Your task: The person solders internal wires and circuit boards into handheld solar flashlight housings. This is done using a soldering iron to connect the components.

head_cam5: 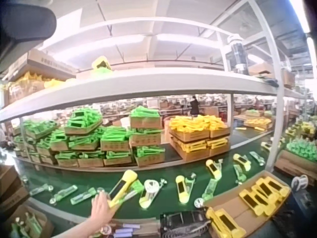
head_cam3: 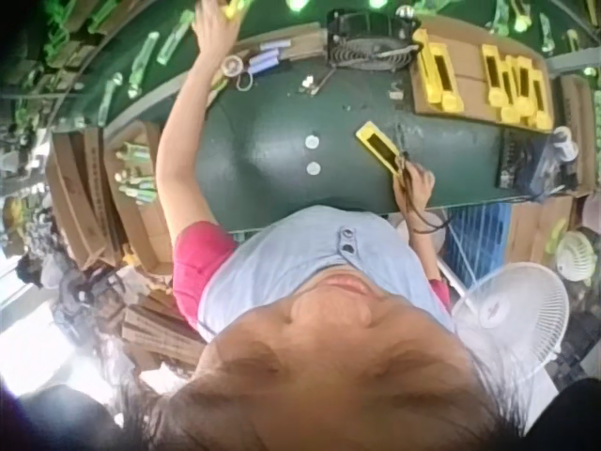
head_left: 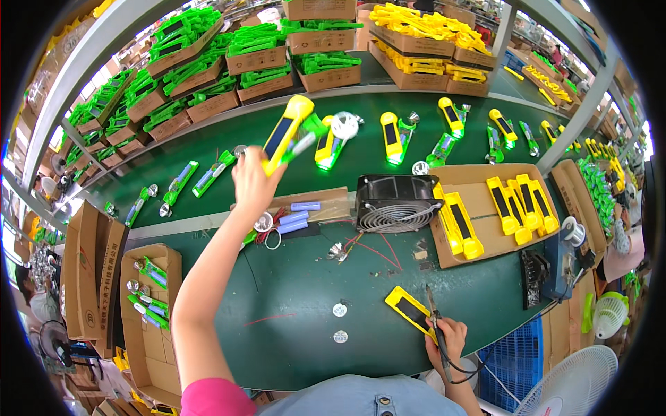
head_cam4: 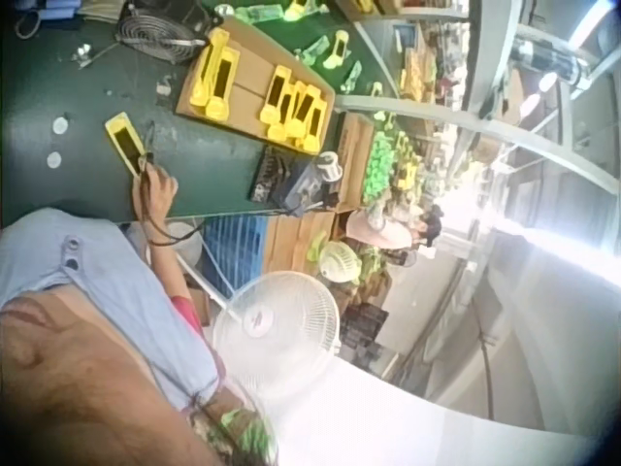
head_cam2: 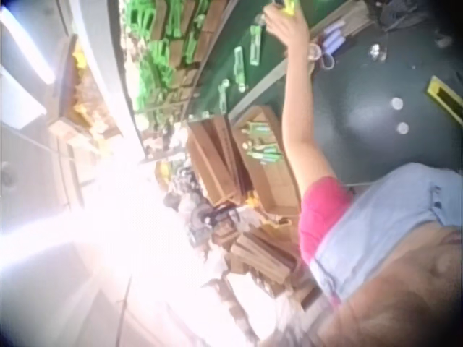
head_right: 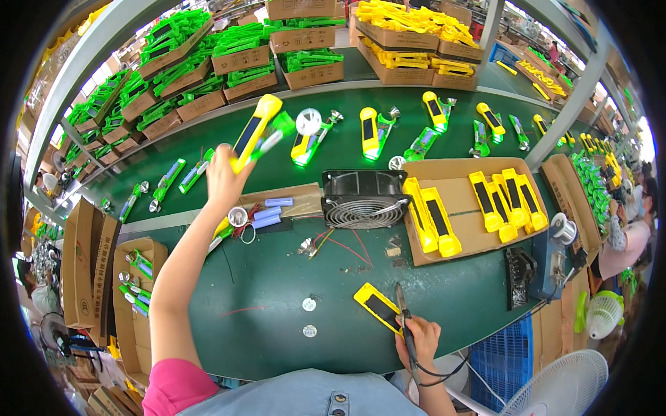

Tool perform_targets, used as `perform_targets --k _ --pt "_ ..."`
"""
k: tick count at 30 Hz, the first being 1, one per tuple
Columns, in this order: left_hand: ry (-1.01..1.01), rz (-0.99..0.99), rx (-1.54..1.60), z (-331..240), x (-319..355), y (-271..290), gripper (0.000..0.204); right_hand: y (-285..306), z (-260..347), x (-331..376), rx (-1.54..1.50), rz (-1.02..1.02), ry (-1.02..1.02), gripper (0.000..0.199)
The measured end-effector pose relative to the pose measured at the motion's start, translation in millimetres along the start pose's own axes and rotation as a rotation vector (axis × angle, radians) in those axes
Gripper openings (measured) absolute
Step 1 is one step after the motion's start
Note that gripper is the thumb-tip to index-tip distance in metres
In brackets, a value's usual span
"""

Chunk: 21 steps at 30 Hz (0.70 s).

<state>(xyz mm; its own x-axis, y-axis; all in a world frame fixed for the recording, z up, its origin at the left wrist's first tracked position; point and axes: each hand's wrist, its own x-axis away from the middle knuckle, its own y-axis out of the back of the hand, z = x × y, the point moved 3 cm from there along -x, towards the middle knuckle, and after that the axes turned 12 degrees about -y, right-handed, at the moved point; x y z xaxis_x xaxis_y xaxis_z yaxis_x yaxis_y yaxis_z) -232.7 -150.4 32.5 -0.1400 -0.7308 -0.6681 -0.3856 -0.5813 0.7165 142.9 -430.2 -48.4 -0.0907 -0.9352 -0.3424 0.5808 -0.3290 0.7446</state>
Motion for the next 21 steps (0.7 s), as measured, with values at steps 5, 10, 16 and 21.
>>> perform_targets --k 5,10,16,21 --pt "0.288 0.274 -0.244 68 -28 -115 0.056 -1 1 -2 0.026 0.033 0.023 0.045" --pt "0.428 0.58 -0.181 74 -16 -111 0.064 -12 2 -3 0.028 0.095 0.023 0.047" --pt "-0.052 0.52 -0.219 46 6 8 0.02 -3 -2 7 0.14 0.108 0.05 0.045" --pt "0.337 0.892 -0.756 101 102 182 0.012 -5 -4 5 0.143 0.129 0.077 0.045"
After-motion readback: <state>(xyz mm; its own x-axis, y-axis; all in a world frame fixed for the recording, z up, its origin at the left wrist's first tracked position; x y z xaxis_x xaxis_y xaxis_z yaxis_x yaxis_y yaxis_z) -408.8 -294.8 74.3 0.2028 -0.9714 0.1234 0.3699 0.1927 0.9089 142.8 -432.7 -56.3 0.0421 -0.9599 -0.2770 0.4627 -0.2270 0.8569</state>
